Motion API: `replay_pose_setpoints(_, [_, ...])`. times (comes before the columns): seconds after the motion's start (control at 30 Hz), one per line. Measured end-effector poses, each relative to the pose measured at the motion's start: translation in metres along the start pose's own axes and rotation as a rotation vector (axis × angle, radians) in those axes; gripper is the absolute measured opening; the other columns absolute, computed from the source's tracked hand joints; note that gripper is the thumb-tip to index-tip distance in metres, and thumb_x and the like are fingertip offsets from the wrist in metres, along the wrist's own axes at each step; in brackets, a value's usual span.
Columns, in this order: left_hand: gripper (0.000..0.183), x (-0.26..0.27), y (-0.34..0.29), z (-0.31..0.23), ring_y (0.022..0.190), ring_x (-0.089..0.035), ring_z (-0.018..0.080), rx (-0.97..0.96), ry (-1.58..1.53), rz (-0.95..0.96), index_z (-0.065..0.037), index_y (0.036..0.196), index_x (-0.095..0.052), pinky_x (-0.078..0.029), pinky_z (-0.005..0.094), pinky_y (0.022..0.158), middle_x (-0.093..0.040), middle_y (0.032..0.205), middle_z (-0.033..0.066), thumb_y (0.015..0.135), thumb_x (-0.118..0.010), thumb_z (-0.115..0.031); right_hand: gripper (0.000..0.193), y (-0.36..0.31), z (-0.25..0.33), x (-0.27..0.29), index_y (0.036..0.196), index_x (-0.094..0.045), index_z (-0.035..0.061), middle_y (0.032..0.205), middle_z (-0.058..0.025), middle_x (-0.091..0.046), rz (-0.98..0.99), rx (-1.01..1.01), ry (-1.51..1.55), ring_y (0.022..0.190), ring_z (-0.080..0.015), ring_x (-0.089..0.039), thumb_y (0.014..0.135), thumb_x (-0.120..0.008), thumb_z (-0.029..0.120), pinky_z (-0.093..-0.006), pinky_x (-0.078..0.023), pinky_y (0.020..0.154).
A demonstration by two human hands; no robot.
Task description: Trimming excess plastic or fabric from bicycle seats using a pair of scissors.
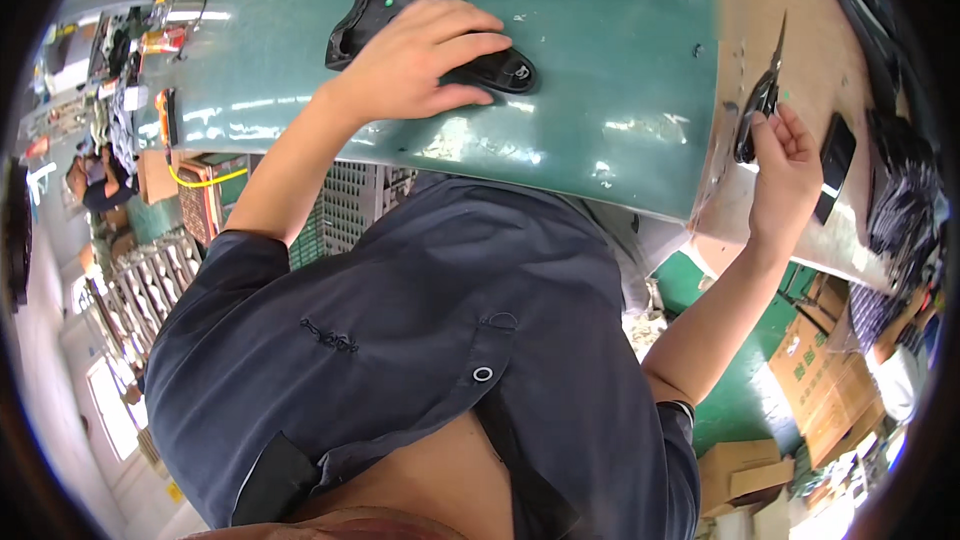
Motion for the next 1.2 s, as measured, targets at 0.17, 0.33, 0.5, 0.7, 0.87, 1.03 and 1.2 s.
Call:
replay_pose_setpoints(0.17, [0.043,-0.034,0.037,-0.013,0.101,-0.064,0.0288,-0.045,-0.091,-0.032,-0.008,0.114,-0.073,-0.053,0.0411,0.090,-0.067,0.109,0.0072,0.078,-0.088,-0.026,0.029,-0.044,0.020,0.003,0.125,-0.061,-0.0027,0.112,-0.0117,-0.064,0.362,0.054,0.811,0.097,-0.0199,-0.062,0.106,-0.062,0.019,-0.0327,-0.049,0.089])
replay_pose_setpoints(0.33, [0.041,-0.042,0.055,-0.023,0.099,-0.064,0.0297,0.010,-0.073,-0.072,-0.007,0.110,-0.074,-0.055,0.0399,0.086,-0.067,0.106,0.0079,0.076,-0.090,-0.024,0.023,-0.095,0.021,-0.051,0.118,-0.065,0.0000,0.101,-0.0086,-0.067,0.372,-0.358,0.789,0.088,-0.0189,-0.065,0.101,-0.067,0.016,-0.0329,-0.054,0.079])
replay_pose_setpoints(0.5, [0.038,-0.039,0.060,-0.020,0.095,-0.064,0.0284,-0.097,-0.085,-0.059,-0.007,0.105,-0.074,-0.055,0.0395,0.083,-0.066,0.103,0.0065,0.075,-0.090,-0.025,0.024,-0.093,0.024,-0.067,0.120,-0.064,-0.0020,0.106,-0.0116,-0.068,0.340,-0.255,0.773,0.092,-0.0213,-0.067,0.098,-0.068,0.008,-0.0354,-0.056,0.084])
replay_pose_setpoints(0.7, [0.023,-0.043,0.064,-0.022,0.087,-0.063,0.0273,-0.135,-0.121,-0.034,-0.006,0.092,-0.069,-0.054,0.0395,0.075,-0.064,0.097,0.0071,0.080,-0.086,-0.015,0.031,-0.078,0.021,-0.071,0.123,-0.064,-0.0030,0.103,-0.0102,-0.066,0.372,-0.347,0.959,0.087,-0.0198,-0.064,0.105,-0.063,0.022,-0.0341,-0.052,0.082])
replay_pose_setpoints(0.87, [0.016,-0.051,0.063,-0.023,0.083,-0.064,0.0276,-0.155,-0.153,-0.088,-0.005,0.087,-0.065,-0.055,0.0375,0.072,-0.064,0.095,0.0079,0.079,-0.079,-0.003,0.030,-0.079,0.024,-0.073,0.107,-0.066,-0.0010,0.079,-0.0018,-0.059,0.337,-0.233,0.450,0.073,-0.0119,-0.055,0.097,-0.074,0.027,-0.0284,-0.045,0.070])
replay_pose_setpoints(1.03, [0.018,-0.044,0.060,-0.020,0.083,-0.066,0.0277,-0.138,-0.172,-0.109,-0.005,0.092,-0.066,-0.056,0.0369,0.073,-0.065,0.095,0.0088,0.076,-0.076,0.000,0.031,-0.076,0.039,-0.056,0.105,-0.069,0.0027,0.085,-0.0040,-0.063,0.249,-0.121,0.021,0.081,-0.0150,-0.063,0.083,-0.088,0.014,-0.0285,-0.049,0.073])
replay_pose_setpoints(1.2, [0.019,-0.037,0.060,-0.022,0.085,-0.066,0.0271,-0.094,-0.218,-0.019,-0.004,0.098,-0.070,-0.056,0.0363,0.074,-0.065,0.097,0.0081,0.081,-0.079,-0.005,0.038,-0.071,0.072,-0.045,0.105,-0.072,0.0053,0.095,-0.0075,-0.067,0.191,0.536,-0.666,0.087,-0.0276,-0.067,0.072,-0.087,0.014,-0.0374,-0.055,0.076])
Point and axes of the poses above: each hand's wrist, its own y-axis towards the middle knuckle, its own x-axis out of the back of the hand, z = x × y, the point moved 4 cm from there along y, towards the middle knuckle
